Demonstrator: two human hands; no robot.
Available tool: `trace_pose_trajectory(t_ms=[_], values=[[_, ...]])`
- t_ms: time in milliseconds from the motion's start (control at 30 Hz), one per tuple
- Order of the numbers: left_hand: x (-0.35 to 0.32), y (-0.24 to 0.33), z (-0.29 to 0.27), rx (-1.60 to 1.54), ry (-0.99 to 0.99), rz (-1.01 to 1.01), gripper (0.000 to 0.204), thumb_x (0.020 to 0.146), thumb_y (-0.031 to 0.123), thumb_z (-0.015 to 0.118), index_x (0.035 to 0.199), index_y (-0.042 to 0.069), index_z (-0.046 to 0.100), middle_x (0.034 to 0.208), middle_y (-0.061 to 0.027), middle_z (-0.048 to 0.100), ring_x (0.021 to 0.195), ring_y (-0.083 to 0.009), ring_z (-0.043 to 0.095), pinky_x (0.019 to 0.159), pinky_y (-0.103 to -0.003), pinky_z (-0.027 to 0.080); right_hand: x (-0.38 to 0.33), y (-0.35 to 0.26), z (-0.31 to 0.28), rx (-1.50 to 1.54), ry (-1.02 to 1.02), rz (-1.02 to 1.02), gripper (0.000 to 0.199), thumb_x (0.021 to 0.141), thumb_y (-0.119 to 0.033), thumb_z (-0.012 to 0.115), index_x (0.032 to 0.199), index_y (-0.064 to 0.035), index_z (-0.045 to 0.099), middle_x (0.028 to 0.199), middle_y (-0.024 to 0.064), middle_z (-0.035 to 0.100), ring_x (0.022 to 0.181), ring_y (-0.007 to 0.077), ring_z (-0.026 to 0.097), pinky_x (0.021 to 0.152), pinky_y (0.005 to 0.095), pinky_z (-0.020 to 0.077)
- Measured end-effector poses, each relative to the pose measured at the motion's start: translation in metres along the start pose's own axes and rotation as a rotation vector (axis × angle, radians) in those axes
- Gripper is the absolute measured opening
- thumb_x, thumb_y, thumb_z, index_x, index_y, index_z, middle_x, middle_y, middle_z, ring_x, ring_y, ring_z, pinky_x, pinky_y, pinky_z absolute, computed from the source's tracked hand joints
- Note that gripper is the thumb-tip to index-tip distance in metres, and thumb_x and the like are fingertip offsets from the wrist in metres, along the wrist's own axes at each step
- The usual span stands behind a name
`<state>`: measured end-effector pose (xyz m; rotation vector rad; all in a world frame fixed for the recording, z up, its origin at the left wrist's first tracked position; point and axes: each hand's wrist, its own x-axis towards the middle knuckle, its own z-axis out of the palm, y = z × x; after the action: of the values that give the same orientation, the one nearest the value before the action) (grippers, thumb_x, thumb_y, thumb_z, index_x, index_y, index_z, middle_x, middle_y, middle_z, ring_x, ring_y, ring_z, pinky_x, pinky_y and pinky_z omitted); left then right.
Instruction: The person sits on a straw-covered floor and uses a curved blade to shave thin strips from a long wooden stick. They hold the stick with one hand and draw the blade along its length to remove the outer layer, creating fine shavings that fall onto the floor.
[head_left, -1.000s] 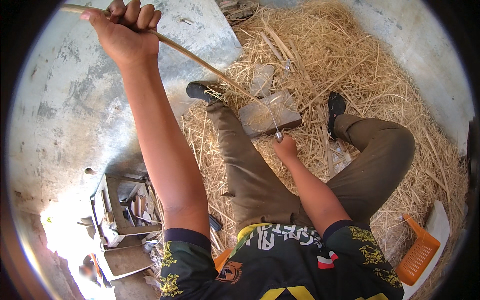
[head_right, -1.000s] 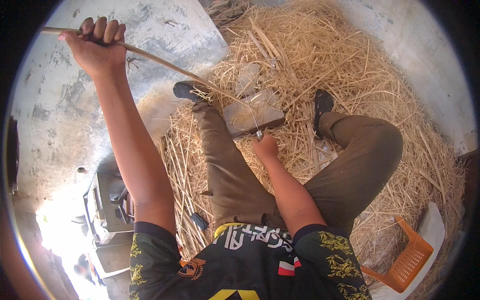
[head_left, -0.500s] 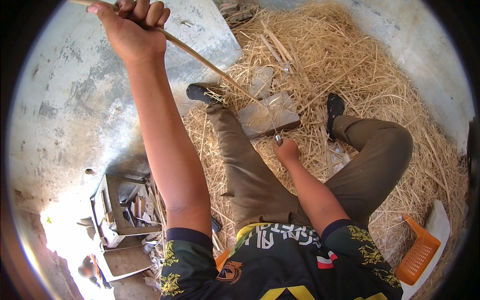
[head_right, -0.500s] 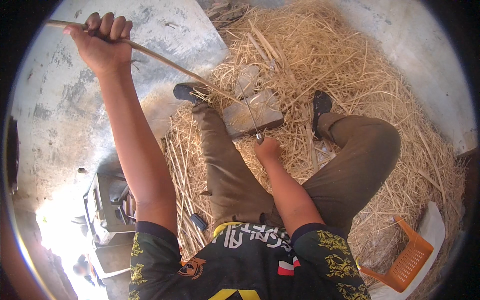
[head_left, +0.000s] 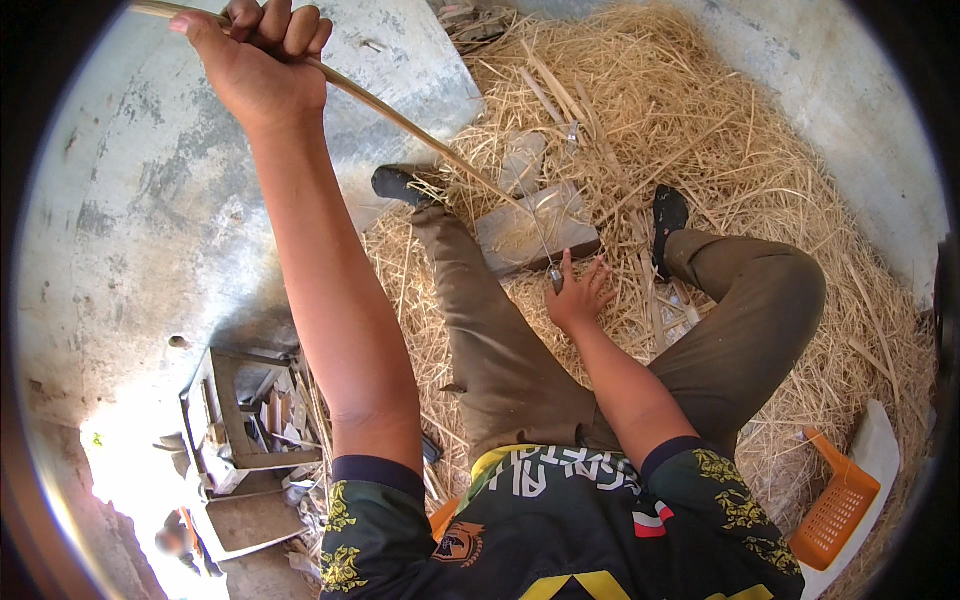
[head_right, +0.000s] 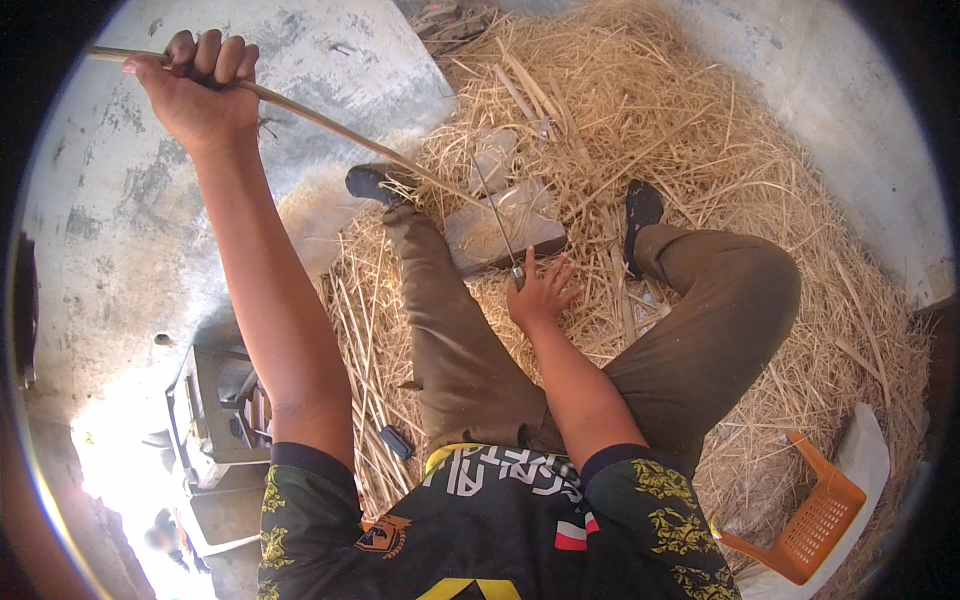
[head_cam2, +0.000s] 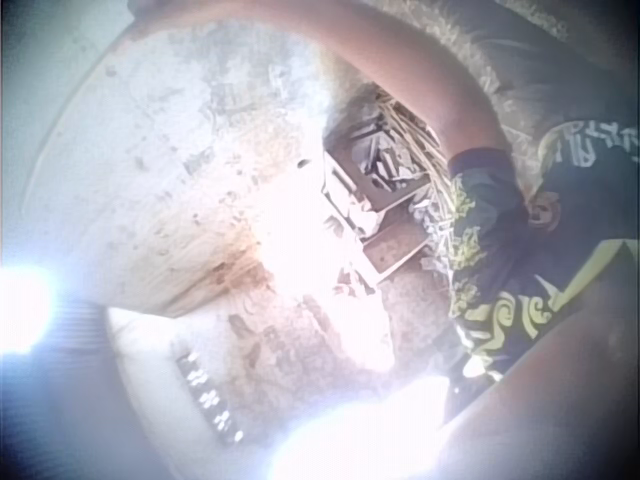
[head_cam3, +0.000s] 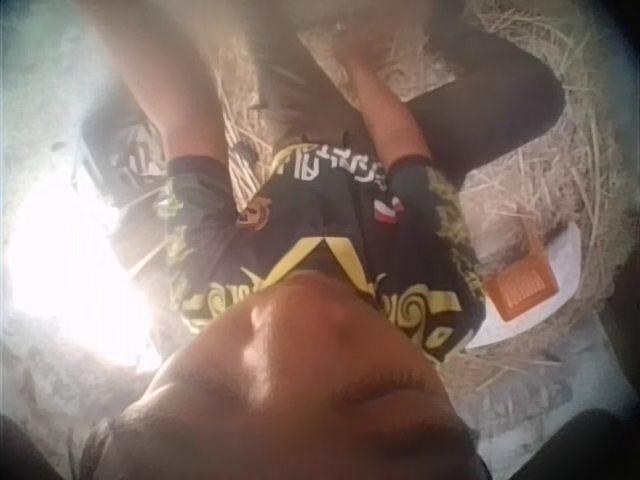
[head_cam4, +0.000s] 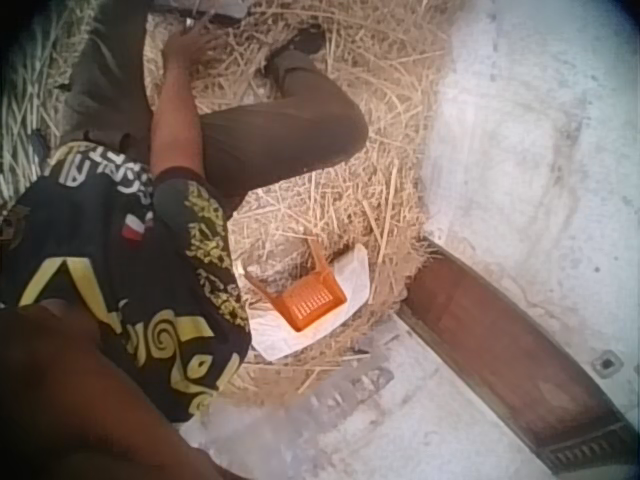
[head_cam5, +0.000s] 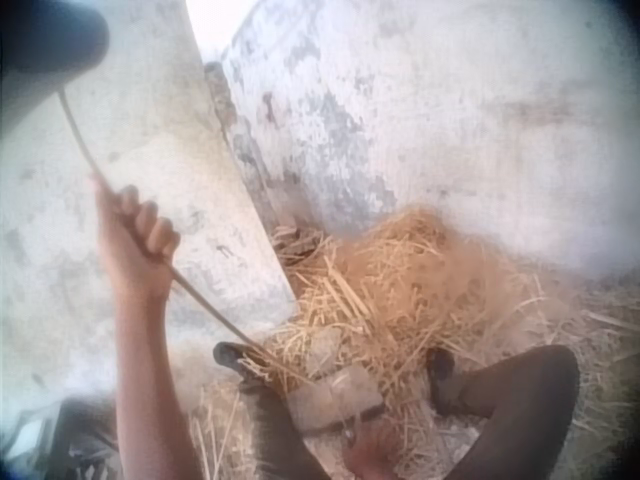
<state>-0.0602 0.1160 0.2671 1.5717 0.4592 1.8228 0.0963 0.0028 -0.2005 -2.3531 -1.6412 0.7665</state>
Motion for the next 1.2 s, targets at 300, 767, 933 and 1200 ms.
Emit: trace_pose_trajectory(t_ms=[300, 767, 933, 1200], values=[[0.006, 0.001, -0.015, -0.022, -0.096, 0.000, 0.066, 0.100, 0.073, 0.028, 0.074, 0.013, 0.036, 0.061, 0.0024, 0.017, 0.057, -0.0149, 0.016, 0.055, -0.033, 0.020, 0.000, 0.003, 0.009, 0.119, -0.067, 0.069, 0.111, 0.088, -0.062, 0.062, 0.163, -0.0244, -0.009, 0.164, 0.0314, -0.010, 0.152, 0.0519, -0.005, 0.114, 0.0738, 0.0000], [0.008, -0.004, -0.019, -0.047, -0.092, -0.012, 0.065, 0.102, 0.071, 0.026, 0.075, 0.013, 0.037, 0.061, 0.0025, 0.018, 0.057, -0.0149, 0.017, 0.055, -0.033, 0.020, -0.005, 0.001, -0.004, 0.092, 0.021, 0.114, 0.150, 0.061, -0.089, 0.069, 0.160, -0.0178, -0.018, 0.162, 0.0279, -0.026, 0.151, 0.0466, -0.022, 0.106, 0.0818, -0.0012], [0.008, -0.004, -0.026, -0.053, -0.096, -0.006, 0.065, 0.102, 0.071, 0.026, 0.075, 0.013, 0.037, 0.061, 0.0025, 0.018, 0.058, -0.0147, 0.017, 0.056, -0.033, 0.019, -0.013, -0.005, -0.019, 0.066, -0.062, 0.128, 0.157, 0.054, -0.089, 0.073, 0.159, -0.0178, -0.020, 0.161, 0.0261, -0.029, 0.150, 0.0471, -0.022, 0.102, 0.0854, 0.0062], [0.010, -0.002, -0.033, -0.076, -0.123, -0.007, 0.065, 0.102, 0.071, 0.025, 0.075, 0.013, 0.038, 0.061, 0.0025, 0.019, 0.058, -0.0149, 0.018, 0.056, -0.033, 0.020, -0.009, -0.004, -0.015, 0.050, -0.046, 0.136, 0.159, 0.056, -0.085, 0.076, 0.158, -0.0172, -0.024, 0.160, 0.0270, -0.030, 0.150, 0.0482, -0.020, 0.102, 0.0858, 0.0110]])
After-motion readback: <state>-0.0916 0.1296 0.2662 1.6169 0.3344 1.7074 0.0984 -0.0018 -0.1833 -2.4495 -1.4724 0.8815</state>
